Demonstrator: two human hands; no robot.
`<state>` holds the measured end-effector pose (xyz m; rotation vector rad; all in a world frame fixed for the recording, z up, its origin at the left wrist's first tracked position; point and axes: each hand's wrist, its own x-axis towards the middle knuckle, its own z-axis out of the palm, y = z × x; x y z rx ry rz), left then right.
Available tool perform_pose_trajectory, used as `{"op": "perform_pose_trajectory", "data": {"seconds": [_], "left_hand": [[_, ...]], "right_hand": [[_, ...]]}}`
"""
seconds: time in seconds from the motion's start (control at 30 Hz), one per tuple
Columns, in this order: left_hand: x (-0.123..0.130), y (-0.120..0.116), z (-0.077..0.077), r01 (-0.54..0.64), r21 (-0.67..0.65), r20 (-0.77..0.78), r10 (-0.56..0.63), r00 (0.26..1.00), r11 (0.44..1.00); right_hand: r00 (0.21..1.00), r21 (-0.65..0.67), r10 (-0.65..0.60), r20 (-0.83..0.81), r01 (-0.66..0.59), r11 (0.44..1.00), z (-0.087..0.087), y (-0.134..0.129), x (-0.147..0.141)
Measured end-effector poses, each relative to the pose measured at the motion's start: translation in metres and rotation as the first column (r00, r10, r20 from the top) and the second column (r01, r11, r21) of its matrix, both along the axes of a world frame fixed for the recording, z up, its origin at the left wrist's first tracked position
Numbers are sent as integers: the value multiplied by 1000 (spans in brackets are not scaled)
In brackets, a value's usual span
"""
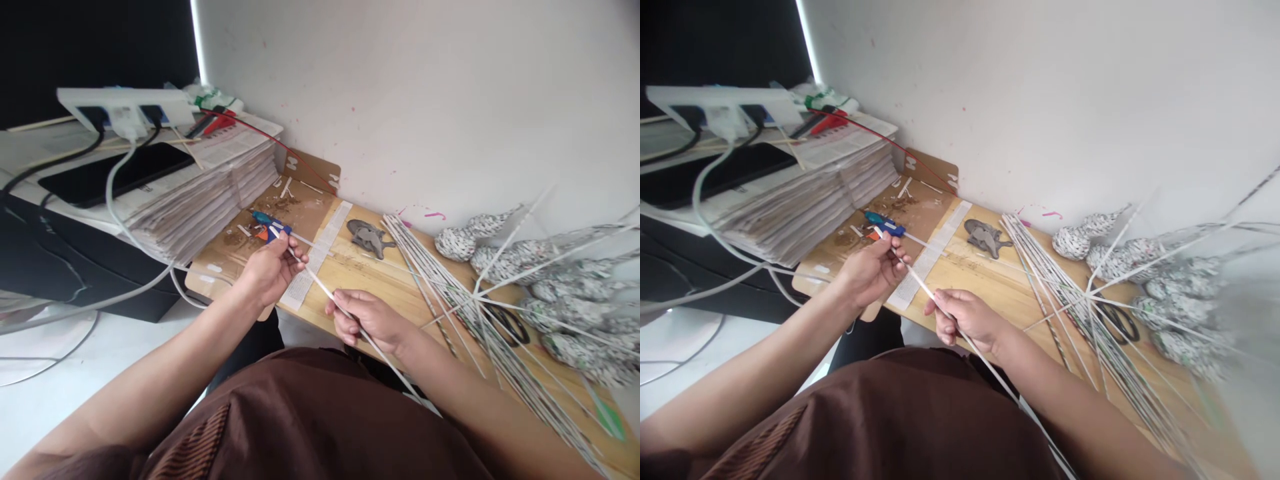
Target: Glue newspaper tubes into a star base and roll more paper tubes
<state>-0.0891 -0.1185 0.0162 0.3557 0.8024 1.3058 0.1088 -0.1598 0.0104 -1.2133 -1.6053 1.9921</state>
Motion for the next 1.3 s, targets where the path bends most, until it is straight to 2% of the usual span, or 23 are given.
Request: {"op": "perform_pose_trajectory", "data": {"seconds": [0.07, 0.13, 0.17, 0.27, 0.3, 0.33, 0.4, 0.43, 0.5, 0.53, 0.6, 0.67, 0.7, 0.8, 0.83, 0.93, 0.97, 1.03, 1.1, 1.13, 1.17, 1.23, 1.3], "left_hand": [[1, -1, -1, 8, 21, -2, -8, 1000, 1000], [2, -1, -2, 23, 44, -9, -22, 1000, 999], [2, -1, -3, 31, 53, -9, -31, 999, 998], [3, -2, -4, 46, 66, -1, -46, 999, 997], [4, -3, -4, 49, 69, -2, -49, 999, 996], [4, -3, -5, 50, 73, -6, -50, 999, 996], [5, -4, -7, 52, 76, -13, -51, 999, 996], [6, -4, -8, 53, 76, -12, -52, 999, 996], [8, -5, -11, 56, 66, -3, -56, 998, 996], [9, -6, -12, 61, 61, 2, -61, 998, 996], [10, -7, -13, 71, 53, 13, -72, 997, 996], [11, -8, -13, 81, 53, 20, -82, 996, 995], [11, -8, -14, 87, 55, 26, -89, 996, 995], [12, -9, -15, 113, 65, 50, -116, 992, 992], [12, -9, -15, 122, 72, 60, -126, 990, 990], [13, -9, -17, 135, 101, 80, -143, 986, 986], [13, -9, -18, 135, 109, 84, -145, 986, 985], [13, -9, -19, 137, 113, 87, -147, 985, 984], [14, -10, -20, 137, 104, 86, -146, 985, 985], [14, -10, -20, 139, 97, 86, -147, 985, 986], [15, -10, -20, 142, 89, 85, -149, 985, 986], [17, -11, -19, 146, 79, 87, -153, 984, 986], [18, -11, -19, 150, 76, 91, -157, 983, 986]], "right_hand": [[998, 155, -51, 49, 42, 987, 1, 1, -1], [988, 336, -126, 94, 87, 938, 1, 1, -4], [988, 339, -134, 82, 99, 936, 1, 1, -5], [996, 52, -68, -50, 70, 996, -1, 3, -6], [996, -9, -50, -73, 49, 999, -1, 4, -6], [997, 5, -43, -60, 43, 999, -1, 4, -6], [996, 233, -77, 54, 62, 971, 1, 3, -7], [987, 372, -120, 110, 71, 925, 1, 3, -7], [974, 495, -168, 149, 74, 866, 1, 2, -9], [980, 442, -152, 127, 82, 893, 0, 2, -9], [996, 164, -83, 17, 79, 983, -3, 3, -10], [995, -60, -63, -76, 59, 996, -5, 5, -10], [993, -69, -79, -82, 74, 995, -6, 6, -10], [988, 60, -141, -60, 144, 988, -7, 10, -11], [986, 29, -141, -92, 144, 989, -7, 11, -11], [968, -232, -107, -228, 53, 971, -6, 13, -11], [969, -251, -104, -224, 46, 967, -6, 12, -11], [986, -71, -120, -113, 112, 991, -5, 11, -11], [985, 234, -173, 24, 162, 959, -6, 9, -11], [980, 325, -186, 65, 155, 933, -6, 9, -11], [981, 338, -180, 76, 145, 930, -7, 9, -11], [992, 161, -129, 12, 126, 979, -8, 9, -11], [993, -41, -91, -74, 88, 995, -9, 10, -10]]}}
